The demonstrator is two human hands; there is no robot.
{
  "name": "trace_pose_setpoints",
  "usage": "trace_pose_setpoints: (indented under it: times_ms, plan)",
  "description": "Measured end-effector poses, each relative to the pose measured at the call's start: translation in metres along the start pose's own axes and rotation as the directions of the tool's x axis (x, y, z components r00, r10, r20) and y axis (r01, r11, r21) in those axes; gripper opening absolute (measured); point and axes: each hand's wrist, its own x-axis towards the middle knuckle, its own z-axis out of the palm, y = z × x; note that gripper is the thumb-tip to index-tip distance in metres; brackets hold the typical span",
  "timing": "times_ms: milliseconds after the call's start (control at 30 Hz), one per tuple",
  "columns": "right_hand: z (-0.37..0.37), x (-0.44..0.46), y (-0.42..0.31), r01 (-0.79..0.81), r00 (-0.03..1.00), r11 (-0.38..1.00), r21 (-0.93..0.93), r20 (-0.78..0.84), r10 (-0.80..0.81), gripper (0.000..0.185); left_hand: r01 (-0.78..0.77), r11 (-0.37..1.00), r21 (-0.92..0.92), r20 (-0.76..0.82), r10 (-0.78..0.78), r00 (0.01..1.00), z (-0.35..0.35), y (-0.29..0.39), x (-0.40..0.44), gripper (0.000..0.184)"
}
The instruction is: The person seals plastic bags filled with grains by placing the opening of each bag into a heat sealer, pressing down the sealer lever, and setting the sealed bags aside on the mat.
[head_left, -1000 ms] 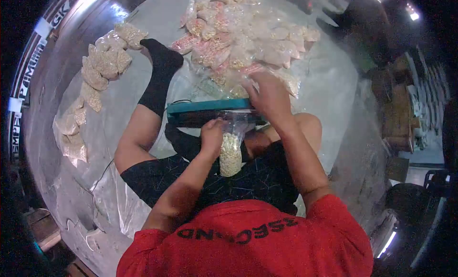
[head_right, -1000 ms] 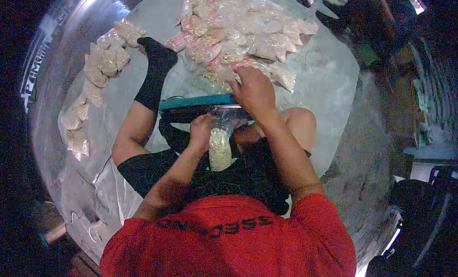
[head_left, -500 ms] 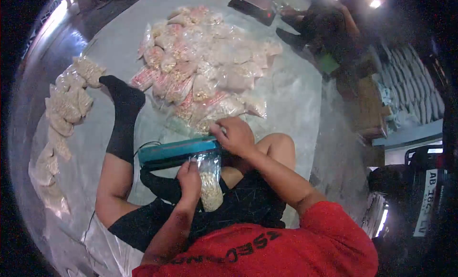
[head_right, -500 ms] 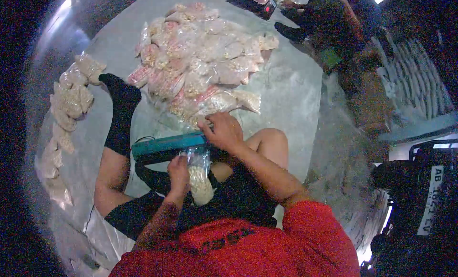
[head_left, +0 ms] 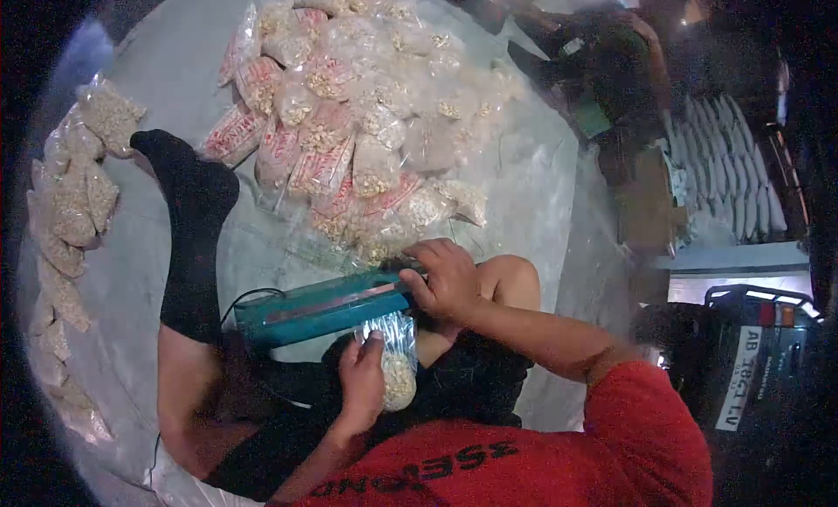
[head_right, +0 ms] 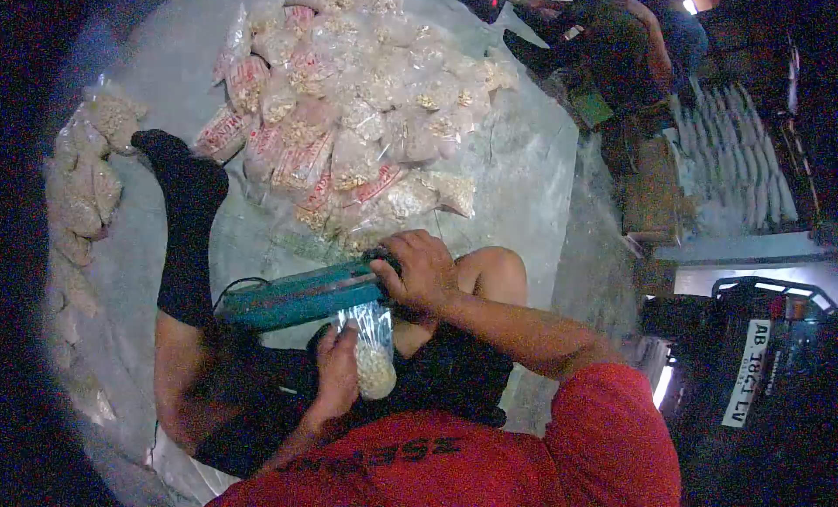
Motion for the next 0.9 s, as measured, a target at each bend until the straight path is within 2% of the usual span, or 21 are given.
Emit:
trace_pose_setpoints:
  times_ms: [67, 200, 467, 533, 633, 700, 767, 833, 900]
  plan:
    - [0.002, 0.001, 0.004, 0.014, 1.000, 0.999, -0.029, 0.024, -0.013, 0.042, 0.052, 0.999, -0.003, 0.017, -0.052, 0.999, -0.002, 0.005, 0.002, 0.024]
    - [0.002, 0.002, 0.005, 0.036, 0.998, 0.999, -0.036, 0.061, -0.033, 0.041, 0.036, 0.999, -0.001, 0.036, -0.036, 0.999, -0.006, 0.001, 0.010, 0.026]
    - [-0.001, -0.004, 0.003, 0.027, 0.999, 0.999, -0.043, 0.020, -0.027, 0.041, 0.100, 0.994, 0.047, 0.039, -0.102, 0.994, 0.003, 0.013, -0.006, 0.026]
    - [-0.003, -0.006, 0.000, 0.026, 1.000, 0.999, -0.047, -0.003, -0.026, 0.041, 0.064, 0.998, -0.024, -0.013, -0.065, 0.998, 0.010, 0.012, -0.011, 0.023]
    - [-0.004, -0.009, -0.001, 0.027, 0.997, 1.000, 0.000, -0.076, -0.027, 0.041, -0.048, 0.996, 0.076, -0.010, 0.048, 0.999, 0.006, 0.001, -0.007, 0.021]
    - [-0.002, -0.011, 0.001, 0.002, 0.998, 1.000, -0.001, -0.057, -0.002, 0.042, -0.105, 0.989, 0.107, -0.048, 0.111, 0.993, 0.007, -0.005, -0.009, 0.022]
    - [-0.004, -0.012, 0.001, 0.021, 0.995, 1.000, 0.014, -0.095, -0.020, 0.042, -0.160, 0.976, 0.149, -0.016, 0.164, 0.986, 0.000, -0.015, -0.004, 0.024]
    - [-0.004, -0.016, 0.000, 0.036, 0.990, 0.999, 0.018, -0.136, -0.033, 0.042, -0.193, 0.977, 0.096, -0.015, 0.195, 0.981, 0.000, -0.021, 0.001, 0.026]
    - [-0.003, -0.020, 0.000, 0.011, 0.982, 1.000, 0.006, -0.190, -0.010, 0.043, -0.324, 0.838, 0.440, 0.019, 0.352, 0.936, -0.003, -0.020, 0.004, 0.027]
